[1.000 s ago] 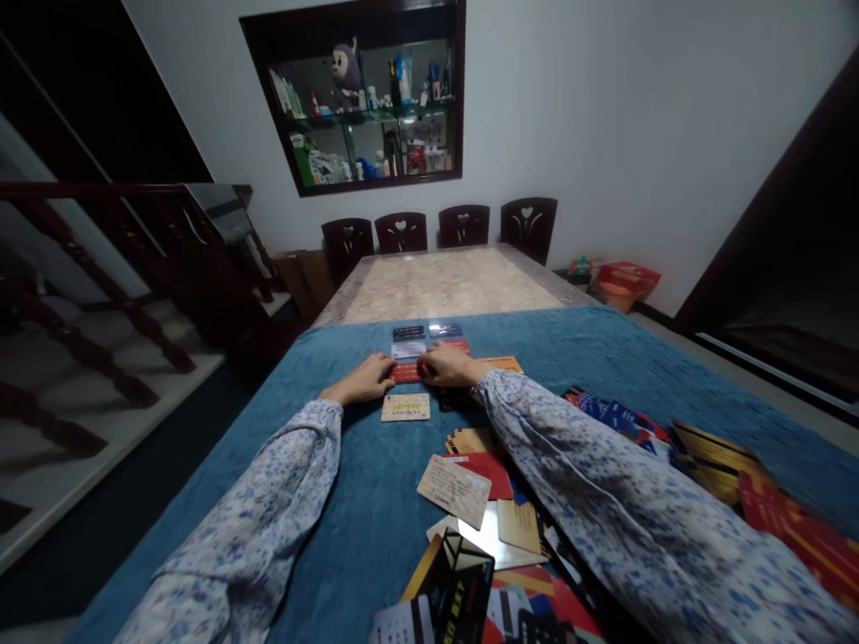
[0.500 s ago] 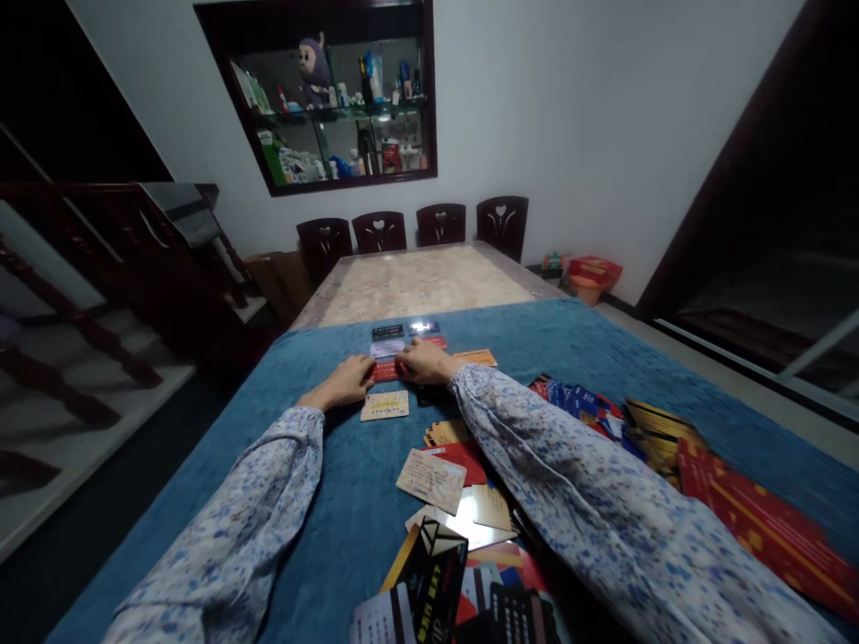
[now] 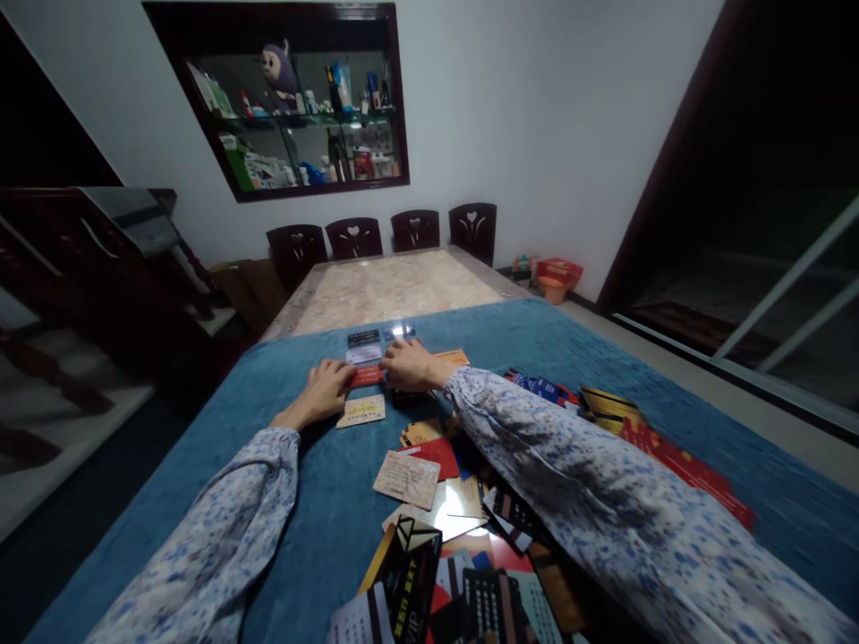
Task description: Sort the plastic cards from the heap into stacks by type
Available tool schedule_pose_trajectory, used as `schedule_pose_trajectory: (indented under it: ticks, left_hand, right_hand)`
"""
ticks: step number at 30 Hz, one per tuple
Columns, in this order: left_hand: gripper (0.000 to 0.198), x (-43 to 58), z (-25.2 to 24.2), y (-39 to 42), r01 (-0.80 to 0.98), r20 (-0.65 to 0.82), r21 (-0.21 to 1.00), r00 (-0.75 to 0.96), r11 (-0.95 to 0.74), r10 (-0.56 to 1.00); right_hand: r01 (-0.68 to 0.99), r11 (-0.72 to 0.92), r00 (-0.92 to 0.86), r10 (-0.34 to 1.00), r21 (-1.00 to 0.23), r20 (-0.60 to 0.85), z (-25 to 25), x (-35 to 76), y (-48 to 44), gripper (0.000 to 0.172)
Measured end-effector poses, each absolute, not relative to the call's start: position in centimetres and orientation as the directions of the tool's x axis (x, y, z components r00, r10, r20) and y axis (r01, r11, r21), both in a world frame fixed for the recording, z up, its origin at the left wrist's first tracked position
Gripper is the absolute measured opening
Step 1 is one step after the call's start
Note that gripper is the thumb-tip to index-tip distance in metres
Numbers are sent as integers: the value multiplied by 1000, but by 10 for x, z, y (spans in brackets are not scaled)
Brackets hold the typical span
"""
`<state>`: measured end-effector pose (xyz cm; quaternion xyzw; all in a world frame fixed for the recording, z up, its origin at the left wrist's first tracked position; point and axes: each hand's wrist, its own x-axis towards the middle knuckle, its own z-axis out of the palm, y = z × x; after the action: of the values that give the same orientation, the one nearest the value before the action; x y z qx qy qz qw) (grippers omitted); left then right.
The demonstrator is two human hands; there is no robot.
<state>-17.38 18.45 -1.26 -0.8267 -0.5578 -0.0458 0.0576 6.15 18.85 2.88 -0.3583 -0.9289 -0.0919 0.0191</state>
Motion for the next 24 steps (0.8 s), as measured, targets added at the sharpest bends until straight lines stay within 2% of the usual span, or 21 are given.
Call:
schedule_pose_trajectory:
  ticks: [6,10,17,24]
  left_hand:
    - [38,-155,-9,176,900,245,-64,433,-431,868]
    - [38,-132,-4,166,848,309,-42,514,-528,800]
    - [46,-75,6,146,707,334,2,666,-707,667]
    - [41,-16,12,124,541,300,-73,813,-838,499]
  right_hand:
    - [691,712,-721,690,125,58,45,93,168,35]
    - [710,699,-704,707,91,67,50,125,157,31]
    - [754,654,-657,747,62,107,53,193,137,26]
    - [836,548,-542,826,1,155,38,261,122,24]
